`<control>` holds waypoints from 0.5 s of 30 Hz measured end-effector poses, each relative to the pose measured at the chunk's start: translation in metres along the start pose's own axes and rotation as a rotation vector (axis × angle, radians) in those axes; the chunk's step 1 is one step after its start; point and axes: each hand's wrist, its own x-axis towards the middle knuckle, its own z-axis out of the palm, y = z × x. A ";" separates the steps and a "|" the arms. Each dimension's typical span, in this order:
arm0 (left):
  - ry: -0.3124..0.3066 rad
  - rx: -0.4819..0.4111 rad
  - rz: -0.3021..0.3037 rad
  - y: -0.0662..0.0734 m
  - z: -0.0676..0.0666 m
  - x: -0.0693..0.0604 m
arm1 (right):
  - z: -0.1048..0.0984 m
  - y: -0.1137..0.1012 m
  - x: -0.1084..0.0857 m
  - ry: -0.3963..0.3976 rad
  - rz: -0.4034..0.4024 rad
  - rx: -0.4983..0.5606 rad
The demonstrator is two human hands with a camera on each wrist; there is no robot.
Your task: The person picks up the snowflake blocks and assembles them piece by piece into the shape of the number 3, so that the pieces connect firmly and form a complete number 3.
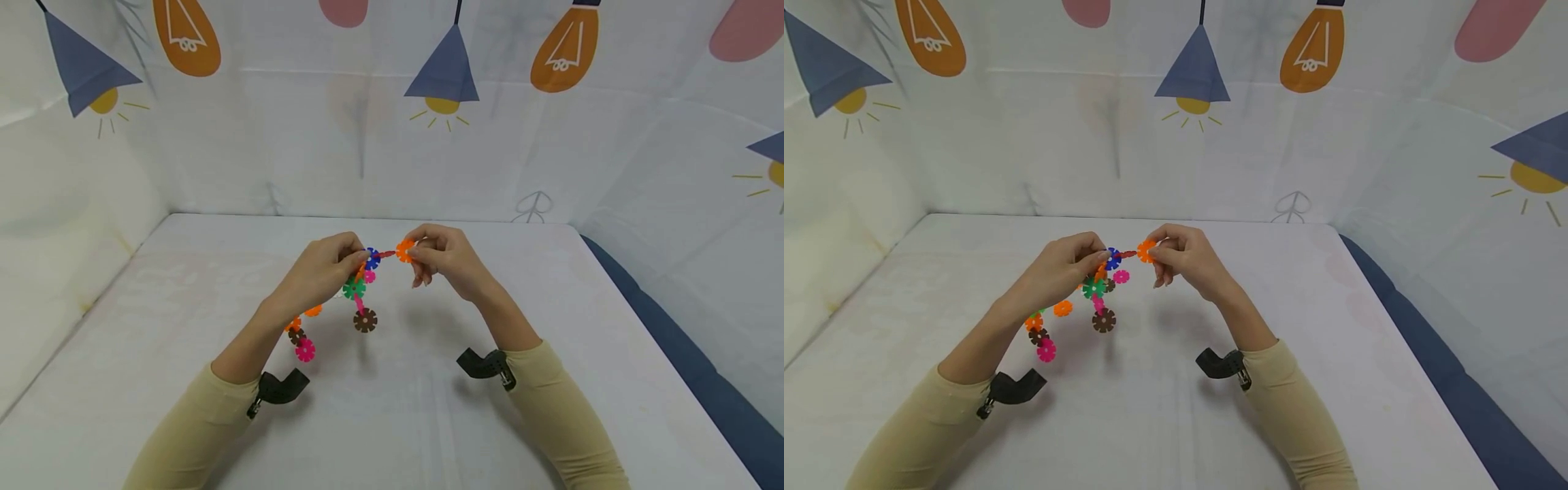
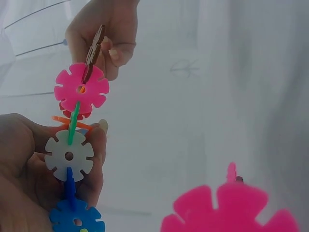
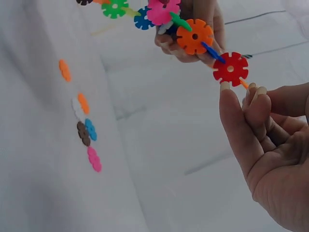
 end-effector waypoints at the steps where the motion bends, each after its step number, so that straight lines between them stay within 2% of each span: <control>1: 0.002 0.001 0.003 0.000 0.001 0.000 | 0.000 0.000 0.000 -0.001 -0.002 -0.002; 7: 0.015 0.022 0.021 -0.001 0.004 0.000 | 0.003 -0.002 -0.002 -0.020 -0.008 -0.020; 15: 0.044 0.037 0.027 0.002 0.008 -0.001 | 0.004 -0.004 -0.003 0.002 0.013 -0.115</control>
